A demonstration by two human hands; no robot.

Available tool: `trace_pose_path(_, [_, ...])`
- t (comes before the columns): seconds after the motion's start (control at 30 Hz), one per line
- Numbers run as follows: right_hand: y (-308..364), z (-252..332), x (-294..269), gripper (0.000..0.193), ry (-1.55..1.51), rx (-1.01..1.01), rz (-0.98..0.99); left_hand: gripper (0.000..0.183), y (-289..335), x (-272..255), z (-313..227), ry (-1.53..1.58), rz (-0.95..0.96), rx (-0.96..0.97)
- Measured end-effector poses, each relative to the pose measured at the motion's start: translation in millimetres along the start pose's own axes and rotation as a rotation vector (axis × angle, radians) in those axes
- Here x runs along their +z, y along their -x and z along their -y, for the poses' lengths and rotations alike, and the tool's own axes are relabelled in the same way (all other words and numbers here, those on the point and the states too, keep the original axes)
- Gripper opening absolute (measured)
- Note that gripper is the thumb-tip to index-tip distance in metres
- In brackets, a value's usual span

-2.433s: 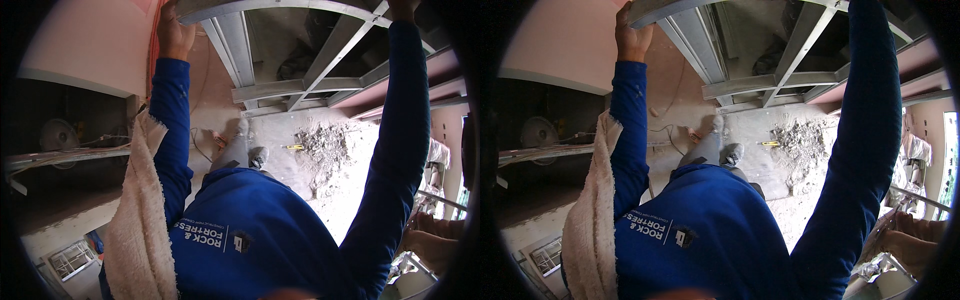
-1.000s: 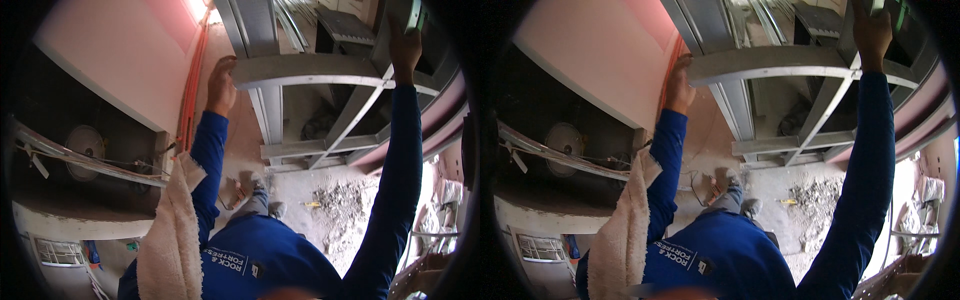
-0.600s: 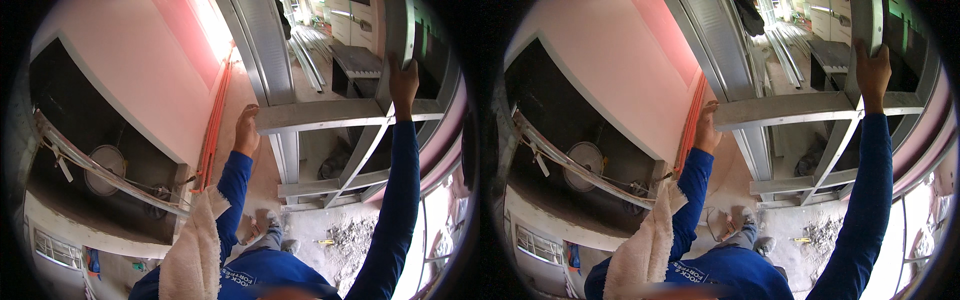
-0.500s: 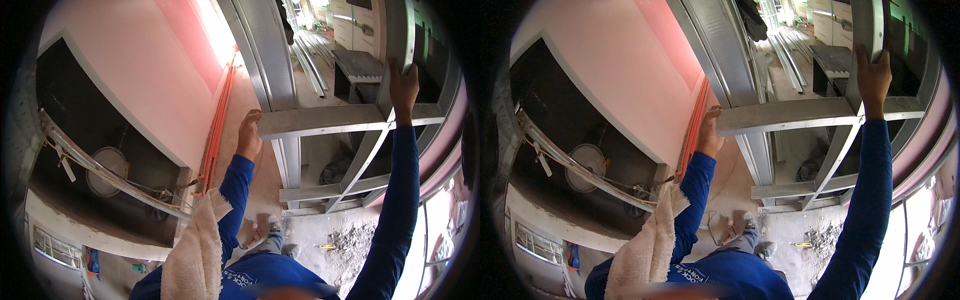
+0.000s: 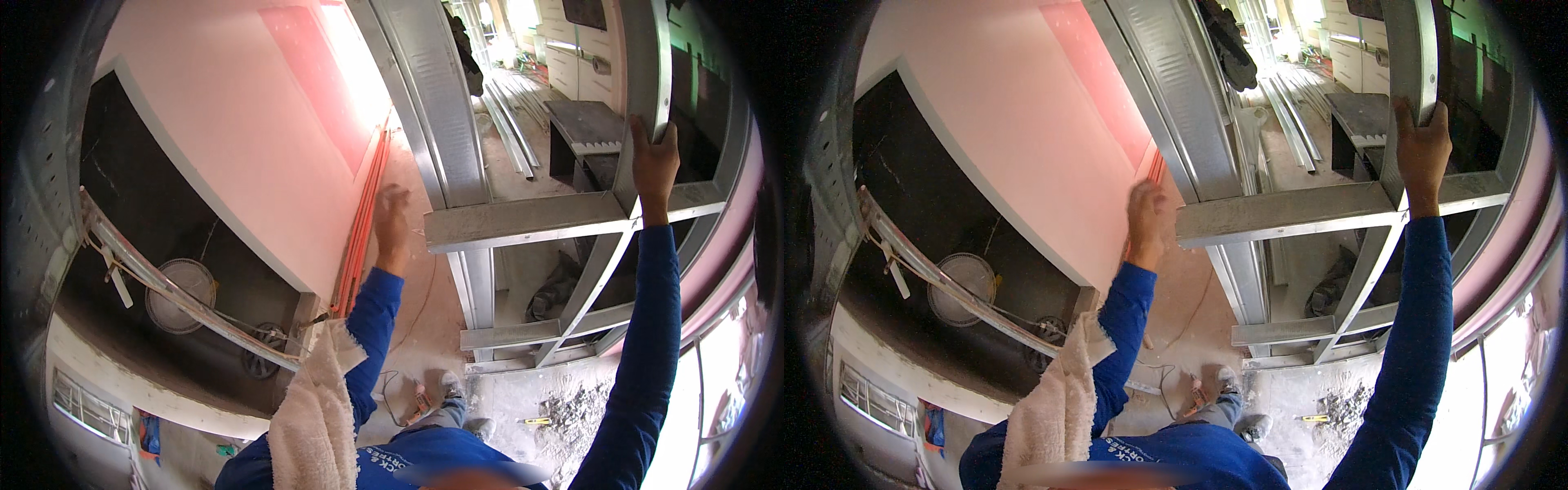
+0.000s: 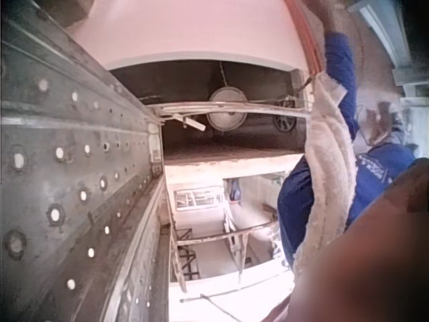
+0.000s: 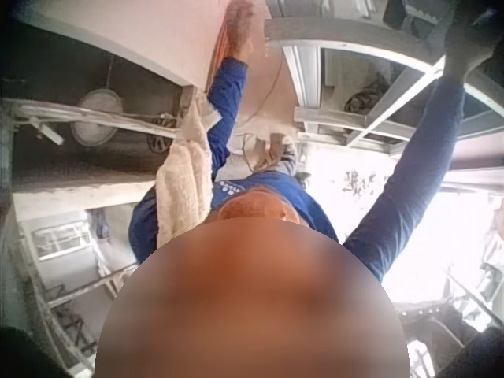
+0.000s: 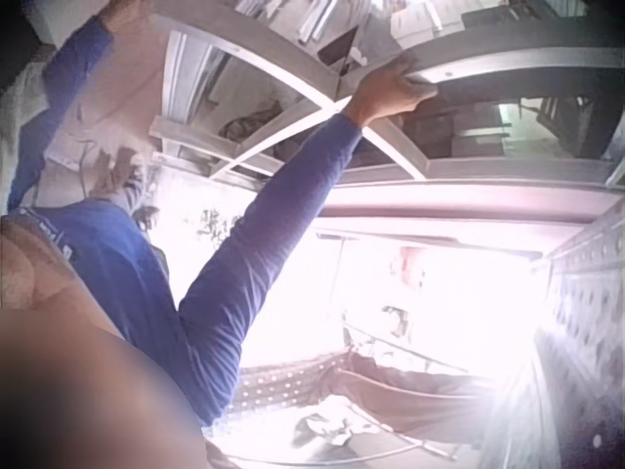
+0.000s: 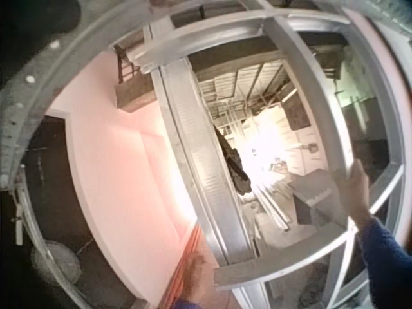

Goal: The person lifts and positions a large pink ceiling panel onto a metal frame, then uses a power drill to fasten it in place. The person adjusts the panel alignment and secures it with screws along the edges.

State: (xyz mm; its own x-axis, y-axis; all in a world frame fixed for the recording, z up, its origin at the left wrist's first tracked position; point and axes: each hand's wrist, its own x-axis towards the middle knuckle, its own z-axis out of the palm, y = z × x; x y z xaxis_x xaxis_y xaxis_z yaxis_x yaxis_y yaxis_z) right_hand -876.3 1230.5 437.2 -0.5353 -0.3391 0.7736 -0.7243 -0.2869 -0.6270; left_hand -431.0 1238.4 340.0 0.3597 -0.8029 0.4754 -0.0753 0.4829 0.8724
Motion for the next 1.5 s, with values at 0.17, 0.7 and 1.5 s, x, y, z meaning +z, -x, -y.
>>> trace_pose_path(0.17, [2,1,1,0.052,-0.014,-0.034,-0.025,0.060,-45,19,-100,-0.276,-0.310,0.574])
trace_pose_path(0.7, [-1,-1,2,0.056,0.053,-0.003,-0.008,0.077,-121,74,-144,0.114,-0.082,0.674])
trace_pose_path(1.5, [0,-10,8,0.058,0.035,-0.127,-0.079,0.039,-86,43,-122,0.307,0.151,0.162])
